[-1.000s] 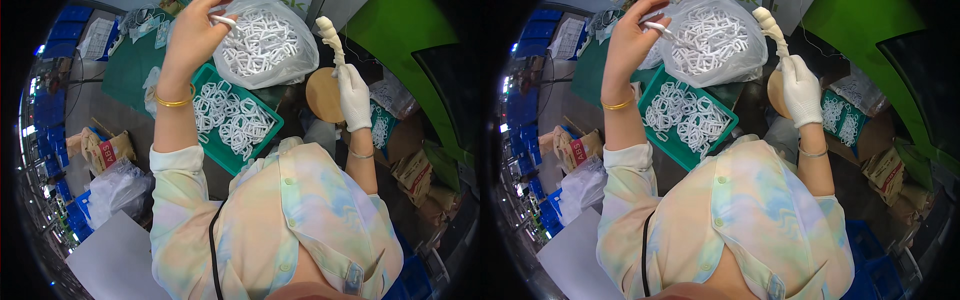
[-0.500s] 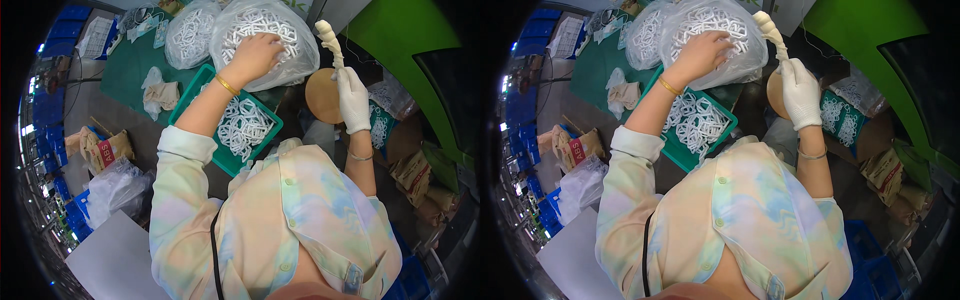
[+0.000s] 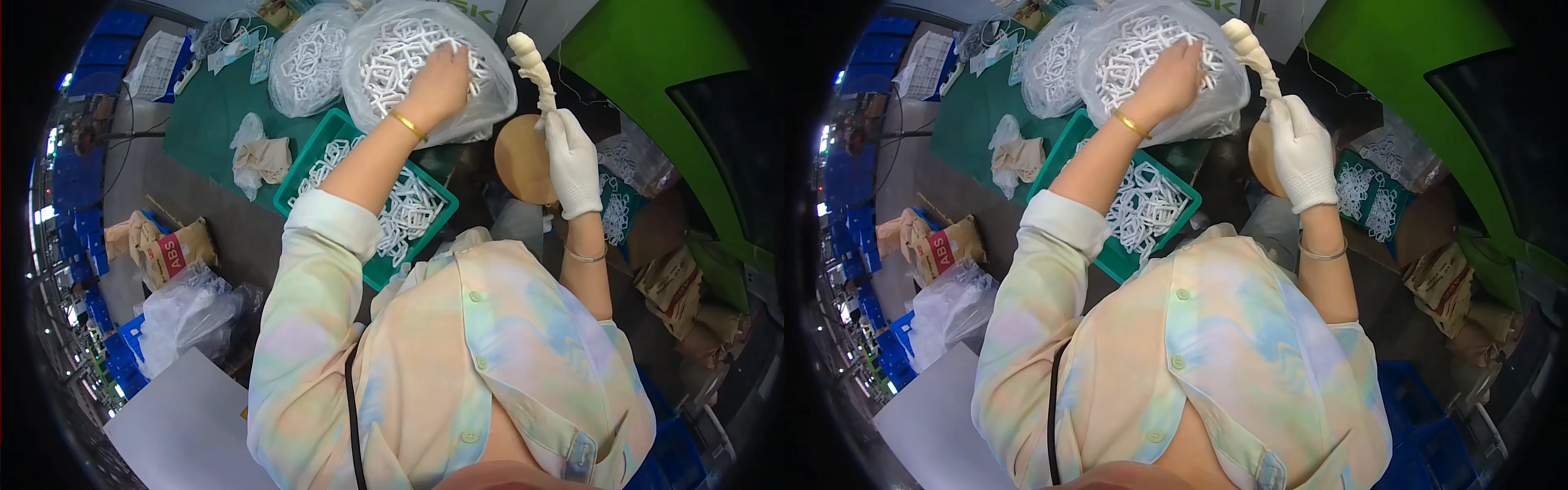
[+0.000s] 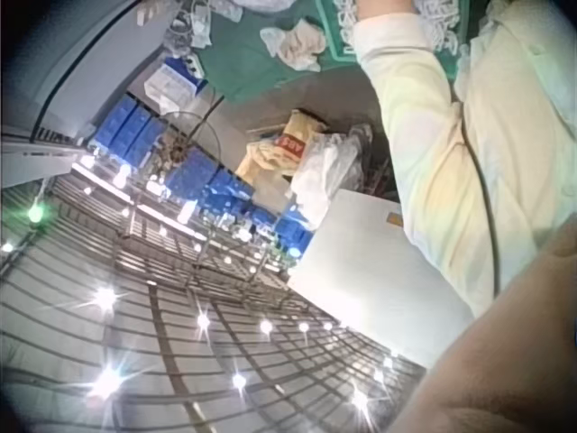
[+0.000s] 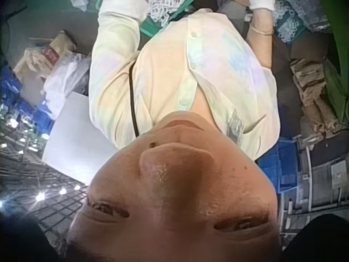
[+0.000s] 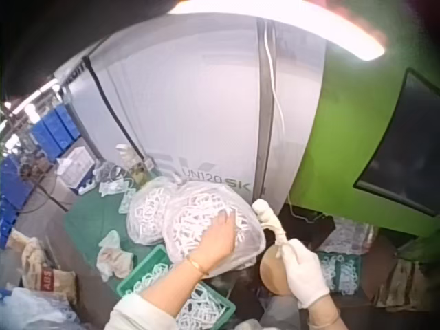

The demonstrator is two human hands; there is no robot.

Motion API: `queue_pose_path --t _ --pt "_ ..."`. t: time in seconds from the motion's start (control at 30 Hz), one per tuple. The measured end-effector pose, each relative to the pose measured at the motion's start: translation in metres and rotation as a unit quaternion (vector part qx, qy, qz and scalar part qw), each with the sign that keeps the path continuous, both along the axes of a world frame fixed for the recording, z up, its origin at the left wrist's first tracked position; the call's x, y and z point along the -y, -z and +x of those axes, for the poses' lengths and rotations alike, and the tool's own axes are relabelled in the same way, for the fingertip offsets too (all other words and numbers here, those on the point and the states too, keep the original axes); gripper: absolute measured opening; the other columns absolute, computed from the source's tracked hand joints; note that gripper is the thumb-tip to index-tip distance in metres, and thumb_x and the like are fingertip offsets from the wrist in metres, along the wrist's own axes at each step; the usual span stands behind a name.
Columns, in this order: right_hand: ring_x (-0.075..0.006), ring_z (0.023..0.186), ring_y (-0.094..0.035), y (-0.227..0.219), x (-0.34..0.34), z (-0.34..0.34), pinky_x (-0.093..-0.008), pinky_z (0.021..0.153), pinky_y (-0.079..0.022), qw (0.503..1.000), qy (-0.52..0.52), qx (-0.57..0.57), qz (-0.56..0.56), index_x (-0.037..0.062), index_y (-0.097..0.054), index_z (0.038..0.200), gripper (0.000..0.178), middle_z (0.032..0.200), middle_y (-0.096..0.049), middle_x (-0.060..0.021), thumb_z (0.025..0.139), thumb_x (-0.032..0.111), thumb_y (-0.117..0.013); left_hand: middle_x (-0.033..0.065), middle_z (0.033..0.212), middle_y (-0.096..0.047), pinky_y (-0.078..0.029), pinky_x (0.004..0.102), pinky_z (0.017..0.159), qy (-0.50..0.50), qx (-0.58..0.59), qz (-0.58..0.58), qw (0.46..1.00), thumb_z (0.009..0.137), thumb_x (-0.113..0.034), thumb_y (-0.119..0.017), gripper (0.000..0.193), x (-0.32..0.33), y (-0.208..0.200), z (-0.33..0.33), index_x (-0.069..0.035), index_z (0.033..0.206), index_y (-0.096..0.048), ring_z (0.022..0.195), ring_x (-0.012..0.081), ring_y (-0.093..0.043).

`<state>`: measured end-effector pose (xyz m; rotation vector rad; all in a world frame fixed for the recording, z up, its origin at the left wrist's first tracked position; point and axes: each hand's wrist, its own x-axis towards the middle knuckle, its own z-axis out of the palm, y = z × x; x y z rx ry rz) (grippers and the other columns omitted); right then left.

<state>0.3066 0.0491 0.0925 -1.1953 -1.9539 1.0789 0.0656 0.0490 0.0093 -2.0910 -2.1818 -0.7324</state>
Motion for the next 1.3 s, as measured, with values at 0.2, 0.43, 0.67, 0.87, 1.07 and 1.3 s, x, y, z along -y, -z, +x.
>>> queue_pose_path --t 0.2,0.43,0.67,0.87,1.07,1.3 --pt "-0.0066 0.063 -0.038 0.009 -0.004 0.015 -0.0246 0.059 -0.033 1.0 0.015 0.007 -0.017 0.004 -0.06 0.091 0.029 0.07 -0.044 0.0019 0.104 0.027 -0.049 0.0148 0.13 -0.061 -0.05 0.0446 0.092 -0.007 -0.101 -0.097 0.99 0.086 -0.021 -0.066 0.052 0.048 -0.017 -0.047 -0.005 0.135 -0.054 0.114 0.0314 -0.06" --pt "-0.0077 0.068 -0.043 0.014 -0.002 0.017 -0.0251 0.064 -0.037 1.0 -0.006 0.024 0.002 0.0031 -0.059 0.093 0.029 0.075 -0.051 -0.0003 0.104 0.028 -0.049 0.0078 0.108 -0.069 -0.049 0.0456 0.083 -0.056 -0.16 -0.165 0.972 0.086 -0.02 -0.065 0.025 0.07 -0.053 -0.055 -0.01 0.109 -0.07 0.1 0.0294 -0.064" --pt "-0.0076 0.068 -0.043 0.004 0.005 0.011 -0.0251 0.064 -0.037 1.0 -0.019 0.008 0.006 0.0028 -0.059 0.093 0.029 0.076 -0.052 0.0001 0.104 0.027 -0.048 0.0089 0.096 -0.067 -0.048 0.0424 0.083 -0.004 -0.074 -0.038 0.997 0.085 -0.014 -0.068 0.016 0.089 -0.053 -0.055 -0.009 0.099 -0.072 0.092 0.0305 -0.063" --pt "-0.0048 0.065 -0.036 0.009 0.008 0.017 -0.0238 0.059 -0.031 0.999 0.005 0.015 -0.032 0.005 -0.061 0.092 0.029 0.071 -0.044 0.004 0.105 0.028 -0.048 0.0113 0.092 -0.065 -0.049 0.034 0.075 -0.15 0.15 0.211 0.954 0.091 -0.011 -0.064 0.015 0.135 -0.049 -0.079 -0.004 0.103 -0.069 0.083 0.0226 -0.063" --pt "-0.0029 0.063 -0.033 0.002 0.013 0.001 -0.0228 0.057 -0.027 1.0 -0.011 0.017 -0.02 0.006 -0.061 0.091 0.028 0.07 -0.038 0.0056 0.105 0.028 -0.049 0.0145 0.106 -0.069 -0.053 0.0364 0.081 -0.171 0.26 -0.17 0.935 0.088 -0.021 -0.069 0.025 0.206 0.073 -0.046 -0.004 0.107 -0.071 0.089 0.0288 -0.067" --pt "-0.0029 0.065 -0.033 0.001 0.02 -0.005 -0.0221 0.059 -0.027 0.999 -0.035 -0.016 -0.026 0.0052 -0.061 0.09 0.029 0.071 -0.04 0.0065 0.105 0.028 -0.05 0.015 0.108 -0.067 -0.049 0.0464 0.089 -0.177 0.187 -0.178 0.95 0.079 -0.033 -0.072 0.033 0.205 0.106 0.026 -0.007 0.099 -0.073 0.103 0.0352 -0.06"
